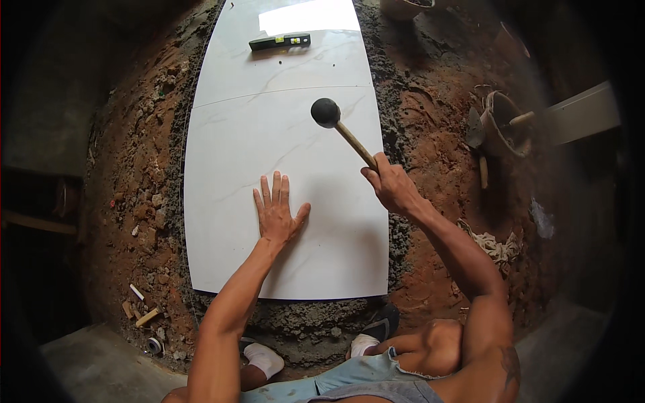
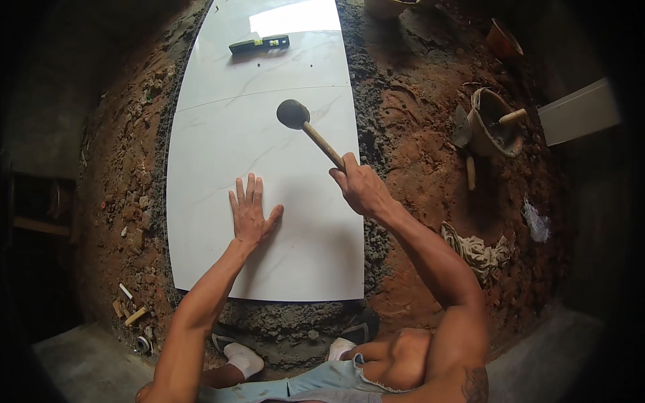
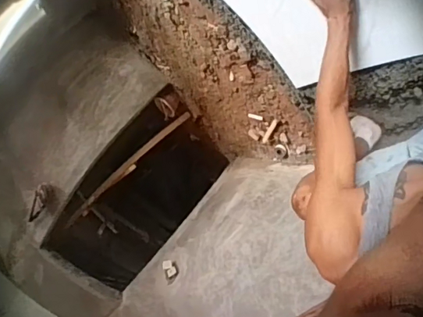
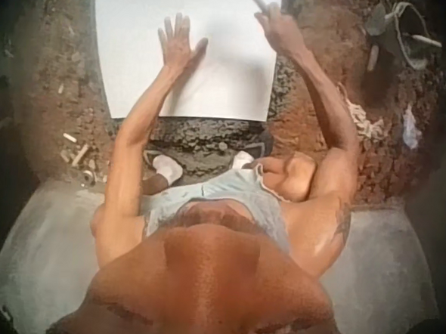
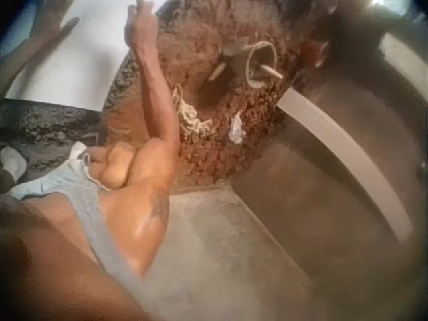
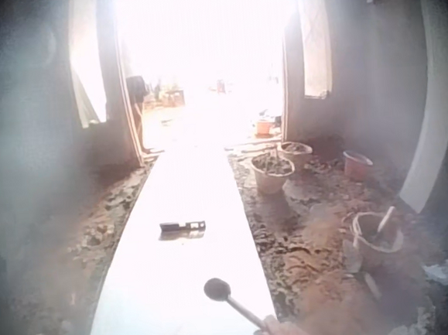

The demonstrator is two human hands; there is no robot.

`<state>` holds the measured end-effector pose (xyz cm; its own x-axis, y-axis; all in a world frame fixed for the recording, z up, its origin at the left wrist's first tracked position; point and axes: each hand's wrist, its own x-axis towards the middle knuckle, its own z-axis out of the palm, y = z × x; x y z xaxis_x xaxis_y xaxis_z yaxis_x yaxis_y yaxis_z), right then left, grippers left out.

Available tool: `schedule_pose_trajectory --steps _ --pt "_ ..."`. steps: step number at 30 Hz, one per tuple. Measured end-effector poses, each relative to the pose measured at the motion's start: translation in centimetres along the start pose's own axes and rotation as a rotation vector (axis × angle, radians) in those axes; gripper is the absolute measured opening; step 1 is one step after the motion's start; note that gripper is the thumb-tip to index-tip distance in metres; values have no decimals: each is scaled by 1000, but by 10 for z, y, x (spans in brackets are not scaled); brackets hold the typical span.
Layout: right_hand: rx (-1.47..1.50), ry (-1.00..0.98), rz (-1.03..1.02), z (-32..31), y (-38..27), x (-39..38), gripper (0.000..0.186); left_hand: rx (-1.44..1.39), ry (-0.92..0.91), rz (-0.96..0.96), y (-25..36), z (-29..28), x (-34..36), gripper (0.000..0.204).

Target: The person carries a floor tile into the room, dumps mortar onto the ground, and spreads it with a trowel. The person then places the tile onto the mortar bed and taps it into place with a rubber mallet.

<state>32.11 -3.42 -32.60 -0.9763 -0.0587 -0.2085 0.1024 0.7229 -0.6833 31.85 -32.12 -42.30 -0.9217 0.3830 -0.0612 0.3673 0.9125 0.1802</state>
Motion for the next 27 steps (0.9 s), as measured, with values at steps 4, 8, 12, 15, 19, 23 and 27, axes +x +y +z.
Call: schedule_pose_trajectory --steps 4,8,12,15,19,23,27 --pt "35 171 -41 -4 15 17 26 -154 25 72 5 6 61 73" --pt "59 121 -8 13 37 18 28 -25 99 128 -6 18 185 73" --pt "109 104 -1 6 34 8 27 40 120 142 26 18 244 73" --pt "37 147 -37 6 54 11 25 57 155 128 38 22 256 73" --pt "65 66 85 2 58 16 23 47 131 135 34 26 250 73" --pt "142 115 31 -1 61 21 22 54 159 146 37 26 254 72" --pt "76 87 34 0 63 21 24 69 144 138 35 27 253 72"
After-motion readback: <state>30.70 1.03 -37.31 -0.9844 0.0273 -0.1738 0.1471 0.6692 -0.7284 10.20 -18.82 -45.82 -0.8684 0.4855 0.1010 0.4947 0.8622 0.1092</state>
